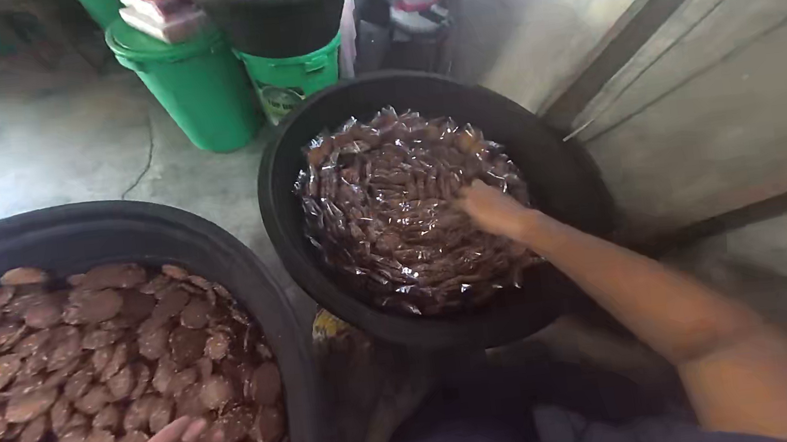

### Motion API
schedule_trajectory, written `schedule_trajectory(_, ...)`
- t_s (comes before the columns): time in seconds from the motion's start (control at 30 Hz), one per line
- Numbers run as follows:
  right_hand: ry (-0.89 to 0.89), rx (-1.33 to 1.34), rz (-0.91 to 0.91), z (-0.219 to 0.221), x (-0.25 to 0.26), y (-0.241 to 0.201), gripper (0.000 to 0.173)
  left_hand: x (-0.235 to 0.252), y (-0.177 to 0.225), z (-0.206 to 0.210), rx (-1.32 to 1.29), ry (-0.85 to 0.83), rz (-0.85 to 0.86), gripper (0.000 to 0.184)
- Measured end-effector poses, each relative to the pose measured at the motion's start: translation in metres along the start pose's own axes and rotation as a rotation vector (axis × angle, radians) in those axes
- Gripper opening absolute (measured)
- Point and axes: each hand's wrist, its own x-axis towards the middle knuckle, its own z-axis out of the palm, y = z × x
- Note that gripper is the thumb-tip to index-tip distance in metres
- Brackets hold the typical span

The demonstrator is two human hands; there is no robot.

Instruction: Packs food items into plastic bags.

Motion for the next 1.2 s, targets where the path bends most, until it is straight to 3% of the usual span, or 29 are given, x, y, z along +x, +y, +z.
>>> schedule_trajectory(0.07,-0.307,-0.040,0.069,0.003,-0.004,0.007,0.035,-0.001,0.001,0.004,0.030,0.009,-0.011,0.029)
schedule_trajectory(0.17,-0.442,-0.020,-0.004,0.000,-0.005,-0.018,0.036,-0.002,0.000,0.003,0.087,0.064,0.004,0.034)
schedule_trajectory(0.4,-0.424,-0.058,0.015,0.028,0.003,-0.047,0.039,-0.010,0.002,-0.004,0.166,0.100,0.026,0.038)
schedule_trajectory(0.5,-0.463,-0.029,0.060,0.028,-0.001,-0.036,0.057,-0.024,0.014,-0.009,0.391,0.158,0.205,0.039)
schedule_trajectory(0.6,-0.430,-0.098,0.074,0.015,0.004,-0.027,0.061,-0.050,0.040,-0.014,0.607,0.386,0.483,0.012)
schedule_trajectory(0.7,-0.354,-0.191,-0.041,-0.025,0.019,-0.037,0.050,-0.089,0.054,-0.037,1.010,0.511,0.603,0.045)
schedule_trajectory(0.77,-0.149,-0.120,-0.207,-0.057,0.020,-0.066,0.041,-0.123,0.047,-0.056,1.268,0.436,0.410,0.041)
schedule_trajectory(0.83,0.130,0.010,-0.418,-0.074,0.018,-0.106,0.042,-0.160,0.031,-0.066,1.413,0.223,0.024,0.027)
schedule_trajectory(0.9,0.366,0.106,-0.637,-0.077,0.018,-0.158,0.040,-0.192,0.008,-0.065,1.442,0.065,-0.308,0.051)
schedule_trajectory(0.97,0.475,0.151,-0.889,-0.072,0.019,-0.217,0.035,-0.212,-0.007,-0.052,1.431,0.100,-0.274,0.052)
schedule_trajectory(1.07,0.291,0.118,-1.182,-0.061,0.014,-0.307,0.027,-0.221,-0.014,-0.029,1.328,0.221,-0.022,0.026)
schedule_trajectory(1.2,-0.241,-0.259,-1.183,-0.037,-0.003,-0.423,0.039,-0.225,-0.023,-0.017,1.345,0.334,0.163,0.033)
